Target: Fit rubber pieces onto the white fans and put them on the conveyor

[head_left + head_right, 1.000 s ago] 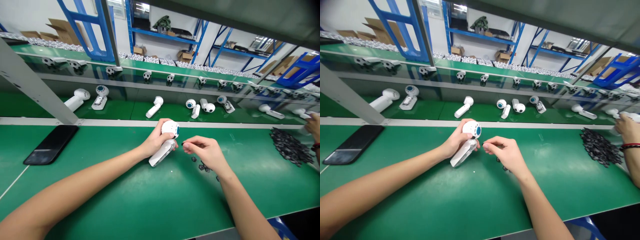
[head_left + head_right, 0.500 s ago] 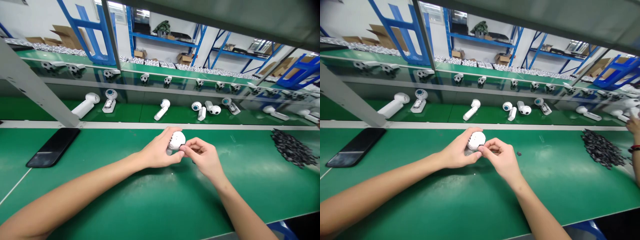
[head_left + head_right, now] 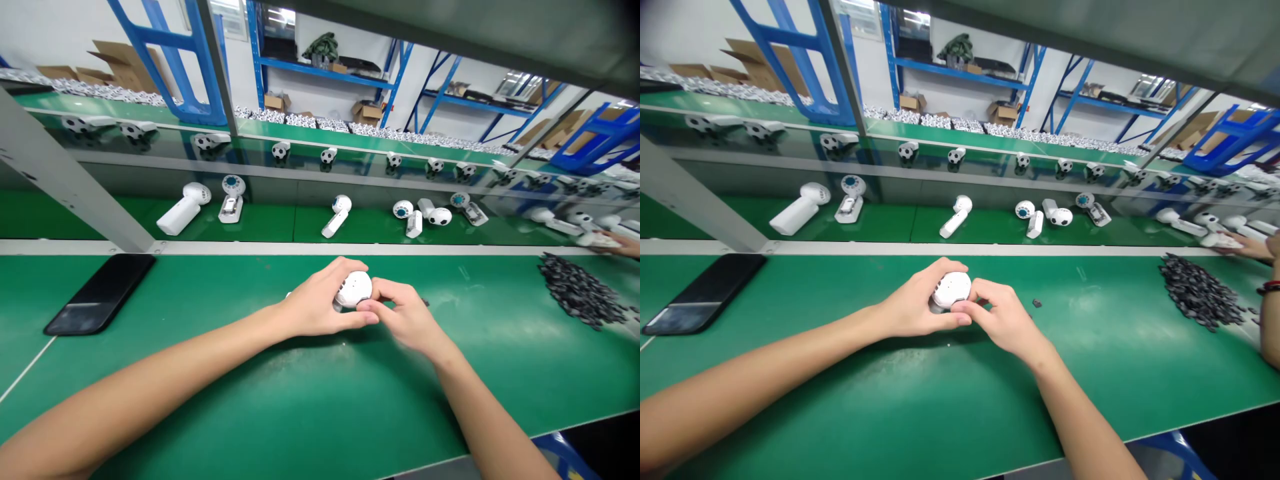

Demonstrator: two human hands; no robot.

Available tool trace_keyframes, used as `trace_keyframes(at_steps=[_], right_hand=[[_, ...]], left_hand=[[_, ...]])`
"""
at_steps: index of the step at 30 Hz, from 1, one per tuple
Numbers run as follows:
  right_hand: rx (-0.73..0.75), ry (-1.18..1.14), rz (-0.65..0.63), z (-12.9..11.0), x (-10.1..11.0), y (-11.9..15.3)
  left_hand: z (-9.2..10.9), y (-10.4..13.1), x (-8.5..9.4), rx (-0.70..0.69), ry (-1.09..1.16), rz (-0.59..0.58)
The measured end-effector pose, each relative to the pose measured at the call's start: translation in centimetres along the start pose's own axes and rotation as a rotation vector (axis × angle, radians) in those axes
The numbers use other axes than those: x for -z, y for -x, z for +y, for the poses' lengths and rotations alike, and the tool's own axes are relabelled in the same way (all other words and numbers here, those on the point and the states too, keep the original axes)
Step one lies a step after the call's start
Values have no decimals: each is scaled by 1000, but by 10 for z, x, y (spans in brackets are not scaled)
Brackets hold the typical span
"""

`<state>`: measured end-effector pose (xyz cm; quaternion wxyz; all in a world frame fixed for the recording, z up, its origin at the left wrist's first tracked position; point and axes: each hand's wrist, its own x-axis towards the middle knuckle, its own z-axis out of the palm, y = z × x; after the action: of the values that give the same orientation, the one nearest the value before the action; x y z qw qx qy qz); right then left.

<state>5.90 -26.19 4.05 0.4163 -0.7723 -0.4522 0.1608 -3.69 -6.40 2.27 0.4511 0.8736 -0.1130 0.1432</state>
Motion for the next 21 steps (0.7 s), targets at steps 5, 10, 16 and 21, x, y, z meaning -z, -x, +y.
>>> trace_keyframes(at_steps=[5,10,16,21], right_hand=[[-134,105,-232,16,40,5],[-398,233,-358,42,55,10],[-379,204,-401,44,48,9],[-256,86,-393,31,41,7]], left_hand=[[12,2,3,-23,-51,-63],[12,9,1,-61,-103,-56],[-15,6,-8,-443,-278,-147],[-29,3,-9,-496,-429,-225]])
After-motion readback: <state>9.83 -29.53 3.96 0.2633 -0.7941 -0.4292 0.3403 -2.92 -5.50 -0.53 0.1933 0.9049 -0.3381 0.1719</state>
